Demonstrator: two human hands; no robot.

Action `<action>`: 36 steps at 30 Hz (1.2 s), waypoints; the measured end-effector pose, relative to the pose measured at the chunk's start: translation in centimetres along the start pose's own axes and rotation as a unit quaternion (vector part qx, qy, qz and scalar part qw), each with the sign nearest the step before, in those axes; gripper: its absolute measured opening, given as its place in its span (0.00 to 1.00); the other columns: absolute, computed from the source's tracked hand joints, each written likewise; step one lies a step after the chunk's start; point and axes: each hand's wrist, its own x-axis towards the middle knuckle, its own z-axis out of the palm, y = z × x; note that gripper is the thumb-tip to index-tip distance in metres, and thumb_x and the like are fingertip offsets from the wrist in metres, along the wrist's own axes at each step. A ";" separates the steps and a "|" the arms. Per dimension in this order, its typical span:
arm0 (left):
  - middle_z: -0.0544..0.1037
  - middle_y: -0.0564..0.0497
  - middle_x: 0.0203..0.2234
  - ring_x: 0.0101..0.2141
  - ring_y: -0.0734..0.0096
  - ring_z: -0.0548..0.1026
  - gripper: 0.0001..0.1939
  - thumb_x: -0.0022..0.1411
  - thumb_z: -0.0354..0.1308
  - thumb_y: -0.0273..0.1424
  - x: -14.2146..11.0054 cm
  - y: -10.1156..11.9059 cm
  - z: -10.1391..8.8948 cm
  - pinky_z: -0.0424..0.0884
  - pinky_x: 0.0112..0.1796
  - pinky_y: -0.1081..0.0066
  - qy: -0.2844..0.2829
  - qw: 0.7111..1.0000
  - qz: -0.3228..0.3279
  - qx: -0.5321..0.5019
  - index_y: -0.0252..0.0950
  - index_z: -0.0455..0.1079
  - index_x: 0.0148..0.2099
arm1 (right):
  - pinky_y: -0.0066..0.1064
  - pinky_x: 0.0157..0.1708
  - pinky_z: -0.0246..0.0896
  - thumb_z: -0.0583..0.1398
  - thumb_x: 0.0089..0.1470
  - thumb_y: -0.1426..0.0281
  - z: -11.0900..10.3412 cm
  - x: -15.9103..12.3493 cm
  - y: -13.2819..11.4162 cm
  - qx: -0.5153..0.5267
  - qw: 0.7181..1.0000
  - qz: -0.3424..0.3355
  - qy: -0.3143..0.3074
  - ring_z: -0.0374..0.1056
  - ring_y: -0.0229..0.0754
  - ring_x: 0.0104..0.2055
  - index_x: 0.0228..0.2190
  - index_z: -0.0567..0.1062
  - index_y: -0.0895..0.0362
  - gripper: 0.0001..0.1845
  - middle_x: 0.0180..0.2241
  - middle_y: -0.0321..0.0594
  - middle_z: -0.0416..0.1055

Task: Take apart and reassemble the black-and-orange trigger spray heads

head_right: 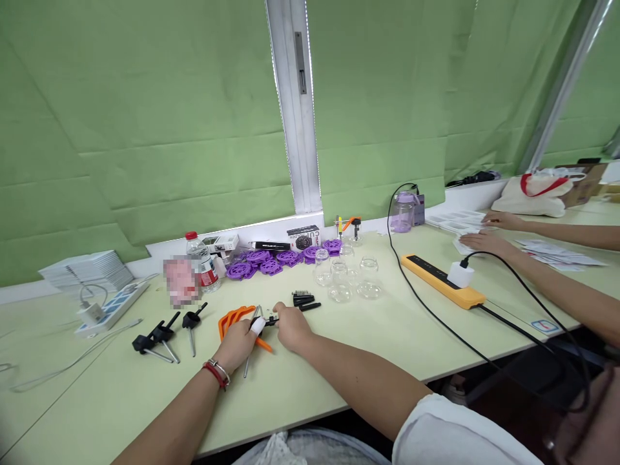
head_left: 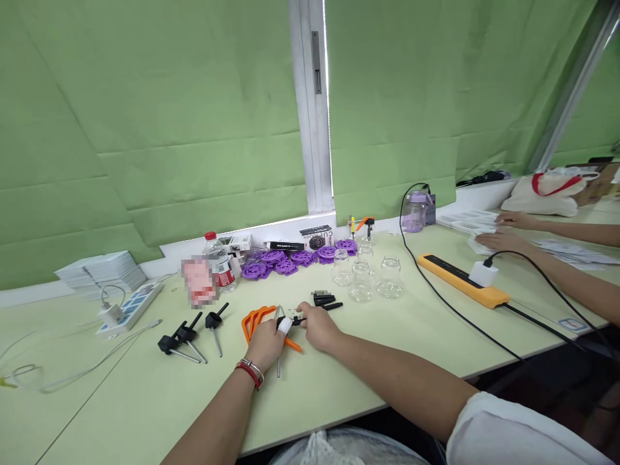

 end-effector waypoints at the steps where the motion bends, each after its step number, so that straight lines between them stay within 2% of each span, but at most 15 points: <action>1: 0.72 0.48 0.23 0.23 0.71 0.66 0.12 0.57 0.45 0.35 0.0 0.0 0.0 0.55 0.24 0.72 0.001 1.000 0.000 0.000 0.36 0.61 0.24 | 0.25 0.28 0.48 0.56 0.49 0.78 0.0 0.0 0.0 -0.002 1.000 -0.004 -0.003 0.65 0.40 0.34 0.43 0.69 0.57 0.17 0.33 0.43 0.72; 6: 0.72 0.47 0.23 0.23 0.70 0.66 0.12 0.57 0.45 0.34 0.1 -0.2 0.1 0.56 0.24 0.72 0.003 1.000 -0.004 0.001 0.36 0.61 0.24 | 0.25 0.27 0.47 0.55 0.49 0.78 -0.2 -0.1 -0.2 -0.008 1.000 0.000 -0.006 0.64 0.39 0.32 0.37 0.71 0.57 0.12 0.30 0.41 0.71; 13: 0.73 0.47 0.23 0.24 0.69 0.67 0.09 0.55 0.45 0.31 0.1 -0.2 0.2 0.56 0.24 0.71 -0.001 1.000 0.000 0.000 0.37 0.62 0.25 | 0.23 0.29 0.50 0.56 0.46 0.82 0.0 -0.1 -0.1 0.022 1.000 0.006 0.002 0.65 0.39 0.35 0.43 0.68 0.57 0.21 0.31 0.40 0.71; 19: 0.72 0.47 0.24 0.24 0.69 0.67 0.09 0.54 0.45 0.30 0.0 -0.1 0.1 0.56 0.24 0.71 0.004 1.000 0.000 0.007 0.37 0.61 0.24 | 0.25 0.31 0.51 0.56 0.48 0.81 0.3 0.1 0.3 0.021 1.000 0.008 0.006 0.65 0.40 0.36 0.42 0.69 0.57 0.18 0.33 0.43 0.71; 21: 0.72 0.47 0.23 0.24 0.69 0.66 0.10 0.55 0.45 0.32 0.0 -0.1 0.0 0.56 0.24 0.71 0.000 1.000 -0.003 -0.006 0.37 0.61 0.24 | 0.25 0.31 0.52 0.56 0.47 0.81 0.2 0.0 0.6 0.029 0.999 0.011 0.008 0.65 0.40 0.36 0.41 0.70 0.57 0.17 0.33 0.43 0.71; 27: 0.70 0.50 0.20 0.22 0.70 0.65 0.20 0.57 0.45 0.46 0.0 -0.3 -0.2 0.56 0.23 0.71 -0.004 0.998 -0.027 -0.059 0.37 0.62 0.23 | 0.25 0.31 0.53 0.56 0.49 0.78 -0.6 0.0 1.6 0.097 0.995 0.016 -0.009 0.65 0.38 0.34 0.33 0.73 0.58 0.09 0.32 0.40 0.72; 31: 0.69 0.50 0.20 0.22 0.70 0.65 0.19 0.56 0.46 0.45 -0.1 -0.3 -0.3 0.56 0.23 0.71 0.015 0.998 -0.028 -0.061 0.37 0.61 0.22 | 0.25 0.28 0.54 0.58 0.47 0.76 -1.9 0.1 2.4 0.127 0.989 0.069 -0.031 0.65 0.36 0.29 0.32 0.74 0.59 0.08 0.28 0.39 0.71; 36: 0.68 0.50 0.20 0.23 0.69 0.66 0.21 0.54 0.47 0.49 -0.5 0.0 -0.3 0.56 0.24 0.70 0.020 0.997 -0.037 -0.058 0.38 0.59 0.22 | 0.25 0.28 0.55 0.59 0.46 0.74 -3.9 0.3 2.8 0.073 0.994 0.087 -0.003 0.66 0.37 0.30 0.30 0.76 0.59 0.07 0.29 0.40 0.73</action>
